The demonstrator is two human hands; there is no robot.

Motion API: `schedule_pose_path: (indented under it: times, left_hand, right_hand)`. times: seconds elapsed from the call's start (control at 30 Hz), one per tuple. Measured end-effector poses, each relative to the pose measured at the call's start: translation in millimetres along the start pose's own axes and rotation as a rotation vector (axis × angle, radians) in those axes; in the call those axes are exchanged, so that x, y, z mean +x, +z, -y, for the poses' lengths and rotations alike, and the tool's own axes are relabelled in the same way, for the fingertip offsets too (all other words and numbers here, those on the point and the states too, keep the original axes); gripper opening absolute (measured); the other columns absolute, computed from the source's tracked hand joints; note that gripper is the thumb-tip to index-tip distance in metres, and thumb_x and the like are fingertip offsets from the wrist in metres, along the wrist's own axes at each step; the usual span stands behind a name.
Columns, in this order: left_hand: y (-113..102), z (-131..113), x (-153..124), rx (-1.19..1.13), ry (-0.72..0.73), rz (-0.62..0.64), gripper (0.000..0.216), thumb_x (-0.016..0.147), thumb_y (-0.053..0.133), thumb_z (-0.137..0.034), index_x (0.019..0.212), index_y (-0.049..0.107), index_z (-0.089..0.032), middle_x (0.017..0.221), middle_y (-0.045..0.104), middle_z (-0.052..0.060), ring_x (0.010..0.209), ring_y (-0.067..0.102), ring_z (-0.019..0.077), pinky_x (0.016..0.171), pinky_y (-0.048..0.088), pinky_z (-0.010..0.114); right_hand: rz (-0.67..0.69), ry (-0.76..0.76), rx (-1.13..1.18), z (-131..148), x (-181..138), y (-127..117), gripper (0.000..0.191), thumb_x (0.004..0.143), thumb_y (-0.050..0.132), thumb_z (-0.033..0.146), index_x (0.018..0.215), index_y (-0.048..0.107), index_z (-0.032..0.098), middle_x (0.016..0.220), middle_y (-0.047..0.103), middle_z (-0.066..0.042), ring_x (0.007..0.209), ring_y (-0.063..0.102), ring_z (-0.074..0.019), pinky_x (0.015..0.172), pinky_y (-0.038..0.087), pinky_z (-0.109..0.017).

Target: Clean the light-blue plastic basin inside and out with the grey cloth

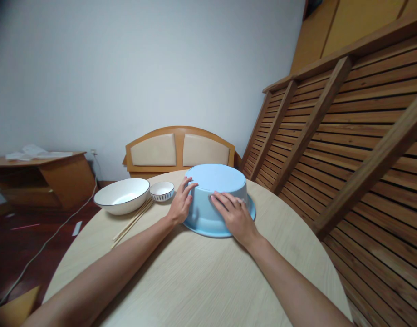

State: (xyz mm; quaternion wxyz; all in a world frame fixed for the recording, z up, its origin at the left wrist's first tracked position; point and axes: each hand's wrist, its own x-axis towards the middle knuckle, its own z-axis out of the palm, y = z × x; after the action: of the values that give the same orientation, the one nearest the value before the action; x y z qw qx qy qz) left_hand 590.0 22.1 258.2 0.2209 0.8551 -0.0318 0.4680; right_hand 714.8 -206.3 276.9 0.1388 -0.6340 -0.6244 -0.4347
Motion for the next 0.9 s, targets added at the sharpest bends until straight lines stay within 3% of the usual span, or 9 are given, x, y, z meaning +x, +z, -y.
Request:
schedule_pose_path:
  times: [0.13, 0.3, 0.37, 0.5, 0.67, 0.9]
  left_hand:
    - [0.3, 0.0, -0.1, -0.006, 0.008, -0.004, 0.042, 0.106, 0.033, -0.035, 0.143, 0.05, -0.025, 0.16, 0.034, 0.012, 0.156, 0.023, 0.0326, 0.126, 0.025, 0.06]
    - [0.3, 0.4, -0.5, 0.002, 0.003, -0.002, 0.041, 0.105, 0.035, -0.034, 0.142, 0.051, -0.026, 0.161, 0.034, 0.011, 0.156, 0.023, 0.0328, 0.126, 0.025, 0.061]
    - [0.3, 0.6, -0.5, -0.001, 0.002, -0.003, 0.042, 0.105, 0.035, -0.034, 0.142, 0.051, -0.026, 0.161, 0.034, 0.011, 0.156, 0.023, 0.0329, 0.126, 0.025, 0.061]
    - [0.4, 0.3, -0.1, -0.009, 0.003, -0.002, 0.042, 0.105, 0.034, -0.036, 0.142, 0.051, -0.025, 0.16, 0.034, 0.012, 0.156, 0.022, 0.0332, 0.126, 0.024, 0.061]
    - [0.0, -0.8, 0.5, -0.001, -0.007, 0.012, 0.043, 0.106, 0.033, -0.038, 0.142, 0.051, -0.024, 0.16, 0.033, 0.012, 0.156, 0.022, 0.0325, 0.126, 0.023, 0.06]
    - [-0.3, -0.5, 0.4, -0.01, 0.009, 0.003, 0.042, 0.105, 0.033, -0.036, 0.142, 0.051, -0.024, 0.16, 0.034, 0.013, 0.156, 0.022, 0.0325, 0.126, 0.024, 0.06]
  right_hand:
    - [0.042, -0.028, -0.008, 3.1, 2.9, -1.1, 0.066, 0.099, 0.042, 0.004, 0.161, 0.032, 0.023, 0.153, 0.055, -0.008, 0.136, 0.047, -0.0288, 0.104, 0.041, -0.045]
    - [-0.073, 0.218, -0.023, -18.0, -4.2, 2.7, 0.074, 0.096, 0.043, 0.004, 0.164, 0.023, 0.024, 0.151, 0.056, -0.011, 0.132, 0.051, -0.0301, 0.102, 0.045, -0.045]
    - [-0.093, 0.252, -0.004, -22.7, -8.0, 5.3, 0.075, 0.096, 0.042, 0.004, 0.165, 0.021, 0.025, 0.15, 0.056, -0.012, 0.132, 0.051, -0.03, 0.102, 0.046, -0.045]
    - [-0.053, 0.161, 0.0, -14.9, -8.6, 5.9, 0.075, 0.098, 0.04, 0.005, 0.166, 0.014, 0.023, 0.151, 0.054, -0.012, 0.135, 0.049, -0.029, 0.107, 0.044, -0.046]
    - [0.036, 0.031, -0.007, -5.0, -3.0, 0.3, 0.072, 0.1, 0.041, 0.007, 0.166, 0.019, 0.025, 0.154, 0.053, -0.008, 0.138, 0.047, -0.0271, 0.107, 0.043, -0.044]
    - [-0.112, 0.312, 0.066, -40.3, -15.7, 9.5, 0.071, 0.099, 0.037, 0.009, 0.166, 0.017, 0.022, 0.152, 0.052, -0.014, 0.136, 0.048, -0.0313, 0.112, 0.044, -0.052]
